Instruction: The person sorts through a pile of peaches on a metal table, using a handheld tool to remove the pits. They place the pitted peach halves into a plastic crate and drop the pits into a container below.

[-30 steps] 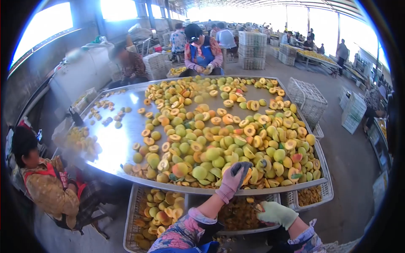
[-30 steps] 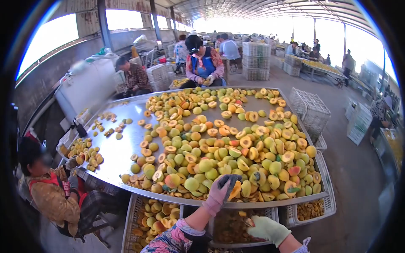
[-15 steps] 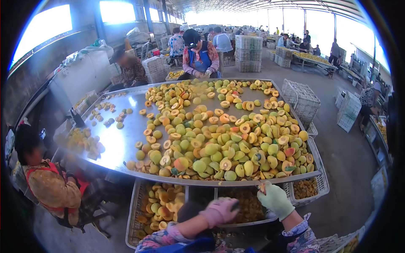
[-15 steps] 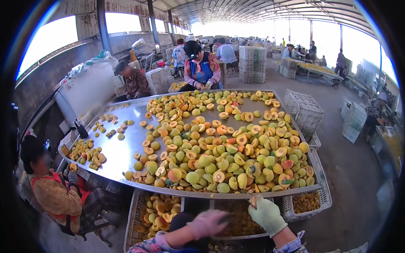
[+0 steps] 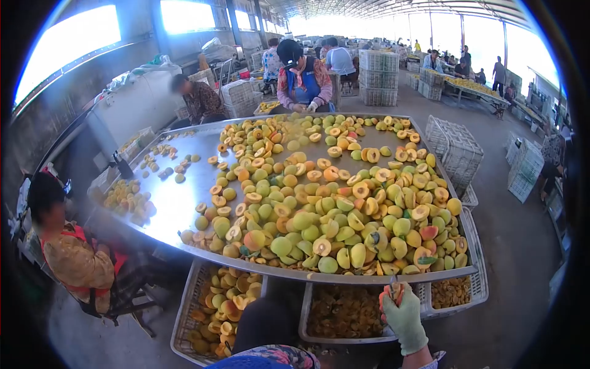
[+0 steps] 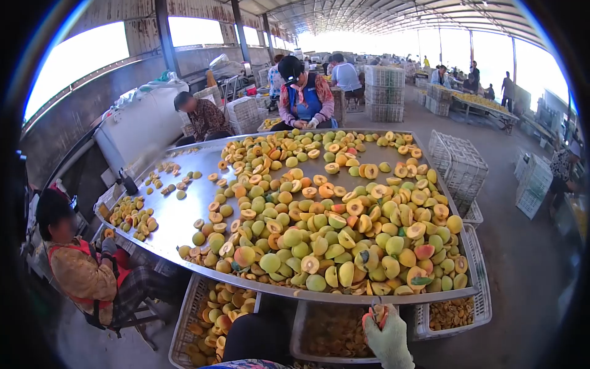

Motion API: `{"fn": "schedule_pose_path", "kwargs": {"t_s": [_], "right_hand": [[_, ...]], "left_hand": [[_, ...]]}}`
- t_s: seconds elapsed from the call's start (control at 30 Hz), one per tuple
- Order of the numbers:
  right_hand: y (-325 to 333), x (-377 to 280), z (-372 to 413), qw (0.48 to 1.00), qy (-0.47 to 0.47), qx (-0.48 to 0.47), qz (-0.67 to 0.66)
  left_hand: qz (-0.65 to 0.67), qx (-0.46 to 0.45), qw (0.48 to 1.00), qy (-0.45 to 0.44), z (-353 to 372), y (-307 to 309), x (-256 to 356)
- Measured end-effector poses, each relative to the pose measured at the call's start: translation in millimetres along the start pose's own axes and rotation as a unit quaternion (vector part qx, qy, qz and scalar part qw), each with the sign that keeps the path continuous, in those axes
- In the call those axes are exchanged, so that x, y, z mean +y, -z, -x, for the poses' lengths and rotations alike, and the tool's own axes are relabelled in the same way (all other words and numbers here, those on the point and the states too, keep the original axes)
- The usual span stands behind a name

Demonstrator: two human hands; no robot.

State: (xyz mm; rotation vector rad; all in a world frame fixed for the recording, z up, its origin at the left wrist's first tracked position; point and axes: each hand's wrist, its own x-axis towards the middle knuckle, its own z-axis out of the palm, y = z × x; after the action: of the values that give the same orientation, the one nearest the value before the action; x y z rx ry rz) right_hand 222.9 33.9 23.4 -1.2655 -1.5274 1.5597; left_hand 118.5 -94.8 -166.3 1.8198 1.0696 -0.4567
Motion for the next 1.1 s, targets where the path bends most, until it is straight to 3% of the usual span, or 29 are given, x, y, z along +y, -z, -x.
{"fn": "schedule_pose_path", "kwargs": {"t_s": [0.13, 0.2, 0.27, 0.33, 0.37, 0.47, 0.5, 0.63, 0.77, 0.87, 1.0, 1.03, 1.1], "right_hand": [[1, 2, -1, 1.0, -0.005, -0.007, 0.011], [7, -8, -7, 0.969, 0.22, 0.017, 0.11], [16, 11, -26, 0.968, 0.22, 0.022, 0.119], [34, 35, -37, 0.994, 0.073, -0.073, 0.032], [40, 32, -40, 0.997, 0.006, -0.076, -0.031], [35, 9, -44, 0.993, -0.003, -0.046, -0.11], [32, 7, -44, 0.986, 0.018, -0.062, -0.151], [8, -3, -24, 0.986, 0.124, -0.073, -0.079], [-13, -16, 2, 0.99, 0.061, -0.052, -0.115], [-21, -62, 31, 0.996, 0.077, -0.016, -0.052], [-5, -79, 29, 0.976, 0.168, 0.038, -0.13], [1, -82, 24, 0.966, 0.197, 0.04, -0.164], [11, -90, 13, 0.95, 0.203, 0.066, -0.226]], "left_hand": [[0.028, -0.004, 0.999, 0.017, -7, 17, -12], [0.041, -0.011, 0.999, 0.023, -13, 27, -19], [0.052, -0.023, 0.998, 0.023, -16, 34, -24], [0.062, -0.023, 0.998, 0.02, -19, 41, -23], [0.061, -0.022, 0.998, 0.017, -19, 44, -23], [0.05, -0.008, 0.999, 0.013, -19, 43, -18], [0.046, -0.001, 0.999, 0.012, -21, 40, -18], [0.036, 0.031, 0.999, 0.003, -26, 29, -14], [0.059, 0.034, 0.997, -0.029, -30, 35, -11], [0.148, 0.049, 0.986, -0.053, -9, 70, -15], [0.35, 0.013, 0.934, -0.068, 83, 135, 14], [0.342, 0.005, 0.937, -0.066, 91, 146, 11], [0.311, 0.092, 0.936, -0.137, 100, 163, 5]]}}
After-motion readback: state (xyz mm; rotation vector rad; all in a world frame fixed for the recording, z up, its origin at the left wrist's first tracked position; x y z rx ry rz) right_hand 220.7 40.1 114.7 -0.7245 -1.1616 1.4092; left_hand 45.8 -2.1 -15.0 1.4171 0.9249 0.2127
